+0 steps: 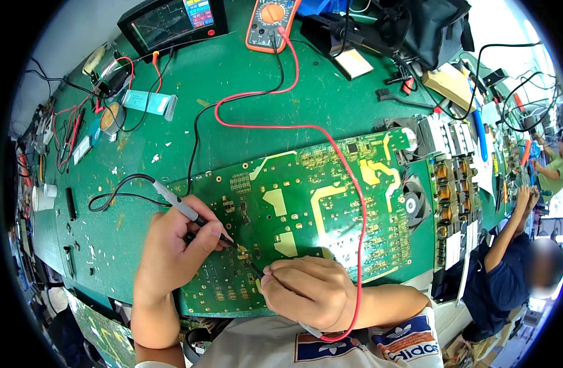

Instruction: The person touches a circuit board with test probes, adjusts settings on a digital multimeter, and handles wires.

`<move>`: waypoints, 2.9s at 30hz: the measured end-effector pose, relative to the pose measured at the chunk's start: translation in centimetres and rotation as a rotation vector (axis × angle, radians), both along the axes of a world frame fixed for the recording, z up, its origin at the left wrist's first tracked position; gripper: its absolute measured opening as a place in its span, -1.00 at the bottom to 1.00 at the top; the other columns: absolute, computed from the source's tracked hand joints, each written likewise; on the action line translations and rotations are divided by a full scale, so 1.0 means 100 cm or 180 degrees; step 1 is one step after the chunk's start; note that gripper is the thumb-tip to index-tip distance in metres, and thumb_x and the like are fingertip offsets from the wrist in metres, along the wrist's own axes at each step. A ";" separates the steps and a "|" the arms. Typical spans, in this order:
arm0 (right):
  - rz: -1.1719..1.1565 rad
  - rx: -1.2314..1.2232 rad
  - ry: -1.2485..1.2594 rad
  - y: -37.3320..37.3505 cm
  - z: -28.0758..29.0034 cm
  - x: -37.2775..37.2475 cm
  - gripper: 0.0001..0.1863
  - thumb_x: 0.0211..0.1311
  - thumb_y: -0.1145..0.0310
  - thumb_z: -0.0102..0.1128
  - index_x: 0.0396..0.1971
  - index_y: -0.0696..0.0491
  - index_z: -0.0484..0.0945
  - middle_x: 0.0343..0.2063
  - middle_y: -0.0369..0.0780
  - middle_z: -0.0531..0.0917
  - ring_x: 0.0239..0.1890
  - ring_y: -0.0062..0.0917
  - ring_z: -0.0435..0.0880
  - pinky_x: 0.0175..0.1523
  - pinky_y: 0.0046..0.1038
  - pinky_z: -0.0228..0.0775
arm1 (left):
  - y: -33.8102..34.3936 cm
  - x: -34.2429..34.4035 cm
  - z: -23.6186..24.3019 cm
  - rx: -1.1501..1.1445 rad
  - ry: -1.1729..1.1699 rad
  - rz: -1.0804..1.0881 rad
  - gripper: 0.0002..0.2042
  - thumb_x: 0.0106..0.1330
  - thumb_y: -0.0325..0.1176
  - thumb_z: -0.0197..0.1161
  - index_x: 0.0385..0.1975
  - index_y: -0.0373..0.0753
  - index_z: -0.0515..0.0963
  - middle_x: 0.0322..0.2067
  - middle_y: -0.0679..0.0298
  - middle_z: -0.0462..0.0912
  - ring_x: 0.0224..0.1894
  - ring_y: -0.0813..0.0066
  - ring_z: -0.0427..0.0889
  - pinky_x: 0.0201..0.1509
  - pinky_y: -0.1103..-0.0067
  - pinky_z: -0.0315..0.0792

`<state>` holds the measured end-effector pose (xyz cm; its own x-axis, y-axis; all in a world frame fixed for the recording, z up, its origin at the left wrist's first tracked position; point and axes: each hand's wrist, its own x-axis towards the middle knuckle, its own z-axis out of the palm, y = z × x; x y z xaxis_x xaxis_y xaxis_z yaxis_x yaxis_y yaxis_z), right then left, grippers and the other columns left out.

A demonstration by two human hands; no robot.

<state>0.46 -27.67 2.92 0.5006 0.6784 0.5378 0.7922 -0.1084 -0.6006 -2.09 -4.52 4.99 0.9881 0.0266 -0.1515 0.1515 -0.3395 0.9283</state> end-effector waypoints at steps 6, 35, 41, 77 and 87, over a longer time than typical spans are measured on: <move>0.0030 -0.0054 -0.0075 -0.002 -0.001 0.003 -0.81 -0.09 0.57 0.31 -0.39 0.25 0.59 -0.48 -0.14 0.64 -0.40 -0.31 0.74 -0.38 -0.40 0.64 | -0.001 0.003 -0.007 -0.0066 -0.0063 0.0031 -0.89 0.35 -0.49 0.28 -0.33 -0.38 0.50 -0.58 0.22 0.68 -0.55 0.54 0.68 -0.47 0.59 0.48; -0.0038 -0.0070 0.0168 -0.002 0.003 0.005 -0.81 -0.06 0.60 0.44 -0.42 0.18 0.60 -0.49 -0.20 0.65 -0.42 -0.37 0.74 -0.38 -0.45 0.63 | 0.003 0.002 -0.004 -0.0148 -0.0021 -0.0146 -0.92 0.41 -0.51 0.19 -0.31 -0.40 0.47 -0.49 0.24 0.68 -0.41 0.56 0.74 -0.35 0.65 0.57; -0.0054 0.0049 0.0151 -0.003 0.003 0.006 -0.78 -0.14 0.66 0.41 -0.42 0.19 0.60 -0.53 -0.19 0.66 -0.44 -0.37 0.76 -0.38 -0.46 0.65 | 0.004 0.001 -0.005 -0.0132 -0.0014 -0.0171 -0.92 0.43 -0.51 0.16 -0.30 -0.39 0.46 -0.47 0.22 0.68 -0.42 0.54 0.73 -0.35 0.64 0.58; 0.0733 0.1023 -0.0202 0.016 -0.005 -0.028 -0.81 -0.06 0.40 0.44 -0.47 0.18 0.67 -0.58 -0.16 0.57 -0.58 -0.40 0.61 -0.52 -0.49 0.52 | 0.013 0.003 -0.022 -0.0468 -0.0193 0.0183 -0.81 0.55 -0.29 0.03 -0.24 -0.28 0.43 -0.45 0.26 0.66 -0.50 0.66 0.58 -0.41 0.74 0.43; 0.0923 0.0658 0.0866 -0.005 0.028 0.016 -0.84 0.10 0.62 0.30 -0.36 0.16 0.50 -0.55 -0.17 0.60 -0.46 -0.24 0.77 -0.51 -0.35 0.62 | 0.004 0.002 -0.014 -0.0924 -0.0002 0.0466 -0.83 0.48 -0.32 0.16 -0.26 -0.31 0.45 -0.47 0.29 0.64 -0.51 0.66 0.60 -0.43 0.74 0.46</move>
<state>2.07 -28.17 5.72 0.4474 0.7037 0.5519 0.5822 0.2392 -0.7770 -1.89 -4.17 3.60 0.9771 0.1243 -0.1730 0.1785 -0.0351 0.9833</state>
